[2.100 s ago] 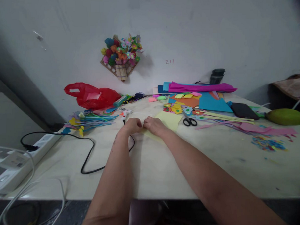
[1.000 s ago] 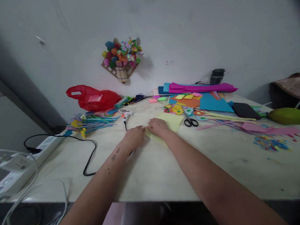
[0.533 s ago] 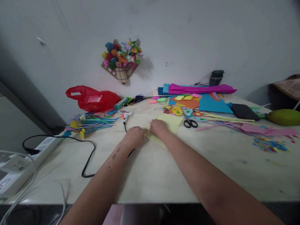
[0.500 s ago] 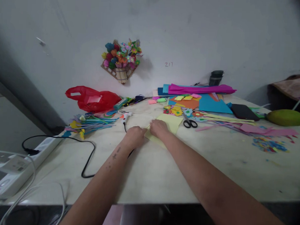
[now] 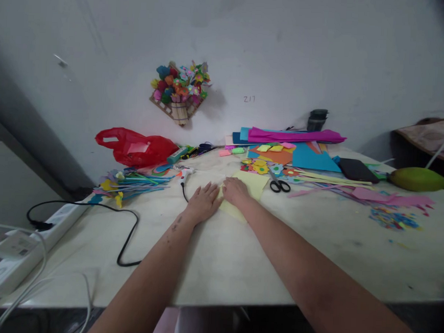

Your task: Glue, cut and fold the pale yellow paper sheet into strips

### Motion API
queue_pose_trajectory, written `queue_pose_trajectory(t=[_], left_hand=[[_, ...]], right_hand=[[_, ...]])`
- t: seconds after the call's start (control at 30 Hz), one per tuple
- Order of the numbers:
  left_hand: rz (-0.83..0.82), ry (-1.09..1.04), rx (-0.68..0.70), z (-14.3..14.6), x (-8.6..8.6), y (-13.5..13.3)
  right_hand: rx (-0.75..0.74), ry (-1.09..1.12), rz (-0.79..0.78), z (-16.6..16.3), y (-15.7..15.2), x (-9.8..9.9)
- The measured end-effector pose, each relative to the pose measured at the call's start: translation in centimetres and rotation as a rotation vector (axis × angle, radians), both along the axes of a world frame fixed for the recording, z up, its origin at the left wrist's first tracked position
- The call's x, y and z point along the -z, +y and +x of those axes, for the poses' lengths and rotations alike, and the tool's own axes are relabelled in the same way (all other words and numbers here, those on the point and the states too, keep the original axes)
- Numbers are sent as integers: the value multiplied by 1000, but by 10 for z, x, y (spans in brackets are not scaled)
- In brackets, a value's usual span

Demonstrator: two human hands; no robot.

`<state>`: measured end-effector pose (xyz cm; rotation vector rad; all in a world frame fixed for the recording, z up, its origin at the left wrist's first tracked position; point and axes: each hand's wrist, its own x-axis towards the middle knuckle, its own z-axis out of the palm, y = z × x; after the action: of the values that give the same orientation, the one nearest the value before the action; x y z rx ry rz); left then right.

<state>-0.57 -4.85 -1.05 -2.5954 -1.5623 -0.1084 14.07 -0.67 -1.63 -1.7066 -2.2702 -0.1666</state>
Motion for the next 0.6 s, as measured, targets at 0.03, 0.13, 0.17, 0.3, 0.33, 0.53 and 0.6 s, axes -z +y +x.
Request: queue_pose_trajectory(t=[0.03,0.13,0.17,0.3,0.33,0.53,0.6], left_hand=[[-1,1,-2,1,-1,-1],[10,4,-3,3,-3,-3],[12,4,-6,4,-3,-4],[14,-1,-24,6,-4,-5],[12,-1,-27,7,-4,-5],[11,-17,-44,8,-1,-5],[9,-34,-50,8,0,-6]], right_hand=[[0,-4,5,2,2,0],[-5,-49,28,7,5,-1],[1,-67,27,8,5,-2],[27,-140,-19,7,2,-11],[28,-158,-30,6,2,-13],[53,-250,-45,9,10,-18],[57,-272,-49,12,14,-18]])
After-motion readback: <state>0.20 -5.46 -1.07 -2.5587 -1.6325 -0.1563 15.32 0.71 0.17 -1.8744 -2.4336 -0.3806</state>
